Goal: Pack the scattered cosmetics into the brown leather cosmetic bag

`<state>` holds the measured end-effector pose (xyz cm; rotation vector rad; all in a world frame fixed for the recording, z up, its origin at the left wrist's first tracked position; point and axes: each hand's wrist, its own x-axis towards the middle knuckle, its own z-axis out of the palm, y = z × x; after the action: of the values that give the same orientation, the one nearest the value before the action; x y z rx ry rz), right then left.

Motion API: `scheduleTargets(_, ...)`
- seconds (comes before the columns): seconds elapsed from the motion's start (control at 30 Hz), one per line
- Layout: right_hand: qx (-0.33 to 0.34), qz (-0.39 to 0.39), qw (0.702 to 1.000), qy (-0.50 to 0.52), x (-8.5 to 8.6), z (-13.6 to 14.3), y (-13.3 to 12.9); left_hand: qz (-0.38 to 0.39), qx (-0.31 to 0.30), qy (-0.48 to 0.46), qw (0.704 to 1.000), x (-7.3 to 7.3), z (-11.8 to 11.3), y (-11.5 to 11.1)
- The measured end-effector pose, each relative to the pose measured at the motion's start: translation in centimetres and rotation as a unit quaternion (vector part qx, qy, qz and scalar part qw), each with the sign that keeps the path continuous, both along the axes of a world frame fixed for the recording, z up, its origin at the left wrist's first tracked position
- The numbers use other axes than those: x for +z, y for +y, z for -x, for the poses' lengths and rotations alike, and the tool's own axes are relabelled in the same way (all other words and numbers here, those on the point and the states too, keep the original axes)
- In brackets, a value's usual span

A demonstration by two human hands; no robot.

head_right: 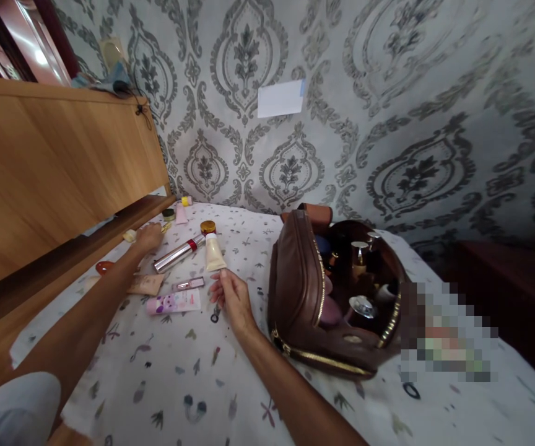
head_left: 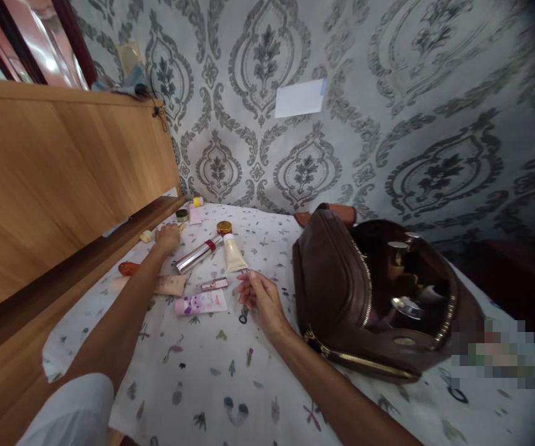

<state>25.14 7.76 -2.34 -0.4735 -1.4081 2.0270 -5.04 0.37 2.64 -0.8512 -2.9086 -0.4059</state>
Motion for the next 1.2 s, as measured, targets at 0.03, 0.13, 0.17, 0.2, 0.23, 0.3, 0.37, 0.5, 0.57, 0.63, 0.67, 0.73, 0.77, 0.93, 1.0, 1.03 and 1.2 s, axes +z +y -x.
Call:
scheduleTargets(0.03, 0.003, -0.004, 1.000, -0.003, -0.1, 0.0, 0.0, -0.007, 0.001, -0.003, 1.000, -0.2, 0.0, 0.0)
scheduleTargets(0.13, 0.015, -0.030, 0.999, -0.015, -0.3, 0.1, 0.1, -0.046, 0.000, -0.014, 0.999, -0.3, -0.2, 0.0)
scheduleTargets(0.17, 0.022, -0.048, 0.998, -0.021, -0.3, 0.1, 0.0, -0.067, 0.000, -0.018, 0.998, -0.1, -0.3, -0.1)
scheduleTargets(0.2, 0.029, -0.075, 0.996, -0.030, -0.4, 0.0, 0.0, -0.090, -0.001, -0.022, 0.996, 0.2, -0.4, -0.1)
scheduleTargets(0.23, 0.039, -0.112, 0.992, -0.042, -0.4, 0.0, -0.1, -0.117, -0.002, -0.028, 0.993, 0.5, -0.6, -0.1)
scheduleTargets(0.3, 0.061, -0.197, 0.976, -0.069, -0.4, -0.3, -0.3, -0.179, -0.008, -0.047, 0.983, 1.2, -1.0, -0.2)
scheduleTargets(0.37, 0.079, -0.267, 0.956, -0.090, -0.4, -0.5, -0.4, -0.247, -0.025, -0.083, 0.965, 1.7, -1.7, -0.1)
scheduleTargets(0.5, 0.082, -0.310, 0.943, -0.093, -0.7, -0.6, -0.4, -0.371, -0.091, -0.208, 0.901, 1.9, -4.5, 0.4)
scheduleTargets(0.57, 0.076, -0.305, 0.945, -0.089, -1.1, -0.5, -0.3, -0.407, -0.127, -0.282, 0.859, 1.3, -6.3, 0.6)
scheduleTargets(0.63, 0.077, -0.291, 0.949, -0.090, -1.5, -0.4, -0.2, -0.421, -0.155, -0.350, 0.822, 0.2, -8.0, 0.8)
scheduleTargets(0.67, 0.078, -0.283, 0.952, -0.090, -1.6, -0.3, -0.1, -0.425, -0.163, -0.377, 0.807, -0.3, -8.7, 0.9)
scheduleTargets(0.73, 0.074, -0.268, 0.957, -0.086, -1.8, -0.2, -0.1, -0.435, -0.166, -0.412, 0.783, -1.4, -9.7, 1.0)
scheduleTargets(0.77, 0.069, -0.262, 0.959, -0.083, -1.8, -0.2, -0.1, -0.443, -0.161, -0.421, 0.775, -1.9, -10.0, 1.1)
scheduleTargets(0.93, 0.043, -0.216, 0.973, -0.071, -1.9, 0.0, -0.1, -0.504, -0.137, -0.413, 0.746, -2.8, -10.2, 1.4)
scheduleTargets(1.0, 0.037, -0.203, 0.976, -0.067, -1.8, 0.1, -0.1, -0.527, -0.136, -0.393, 0.741, -2.8, -10.0, 1.6)
scheduleTargets(1.03, 0.037, -0.199, 0.977, -0.065, -1.8, 0.1, -0.1, -0.537, -0.136, -0.380, 0.741, -2.7, -10.0, 1.6)
scheduleTargets(1.2, 0.033, -0.176, 0.983, -0.050, -1.6, 0.2, -0.2, -0.549, -0.149, -0.324, 0.756, -2.5, -10.4, 1.4)
